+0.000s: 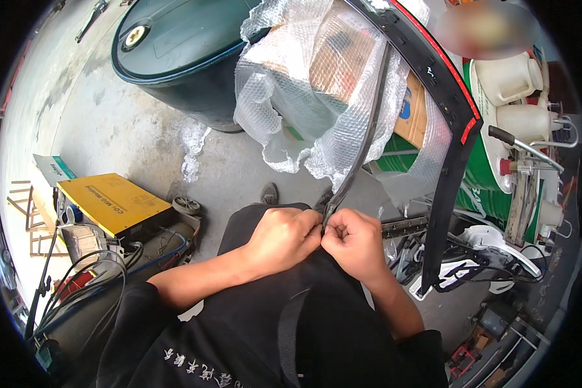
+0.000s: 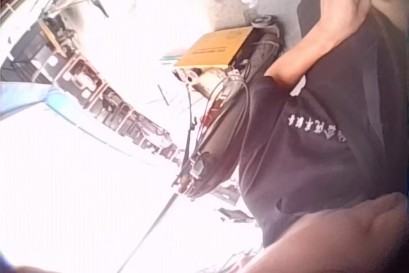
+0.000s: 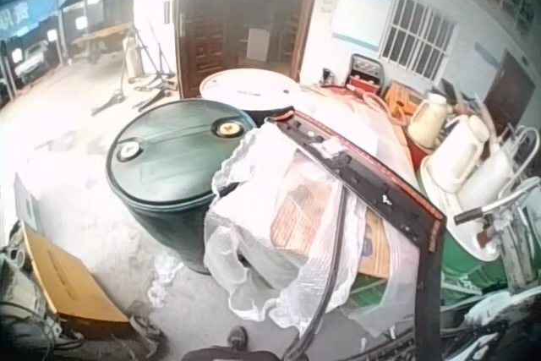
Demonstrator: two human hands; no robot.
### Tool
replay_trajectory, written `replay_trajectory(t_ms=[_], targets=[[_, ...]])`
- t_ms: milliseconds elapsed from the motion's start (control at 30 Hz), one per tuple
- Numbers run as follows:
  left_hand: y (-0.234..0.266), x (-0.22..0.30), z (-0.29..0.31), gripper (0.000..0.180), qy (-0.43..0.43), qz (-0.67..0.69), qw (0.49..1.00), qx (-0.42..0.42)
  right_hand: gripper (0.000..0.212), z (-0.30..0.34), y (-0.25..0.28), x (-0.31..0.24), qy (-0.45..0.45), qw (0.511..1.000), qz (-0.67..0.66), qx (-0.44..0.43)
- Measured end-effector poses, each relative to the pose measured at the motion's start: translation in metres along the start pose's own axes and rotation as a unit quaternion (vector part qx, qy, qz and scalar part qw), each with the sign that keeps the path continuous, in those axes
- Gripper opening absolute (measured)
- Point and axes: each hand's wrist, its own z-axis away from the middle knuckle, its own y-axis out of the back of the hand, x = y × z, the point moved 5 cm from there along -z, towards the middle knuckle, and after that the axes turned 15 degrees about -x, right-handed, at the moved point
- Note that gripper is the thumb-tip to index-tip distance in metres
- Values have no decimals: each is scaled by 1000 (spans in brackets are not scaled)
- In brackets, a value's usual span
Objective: The person applies red tape along the edge of a black car trim piece. They retrieve a roll of red tape from a tool cart, unroll it, and press it onto the trim piece's edge, smoothing it as they go.
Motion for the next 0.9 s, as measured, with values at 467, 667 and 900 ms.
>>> replay_trajectory(t_ms=[467,667,900], targets=[[0,-9,-4,12,100,112,988,41,33,15,-19,21,-39,995,-83,31],[10,3,-10,10,51,35,996,68,31,20,-15,25,-19,993,-69,92],[10,9,-9,14,-20,-54,995,76,26,23,-13,14,8,994,-17,107]])
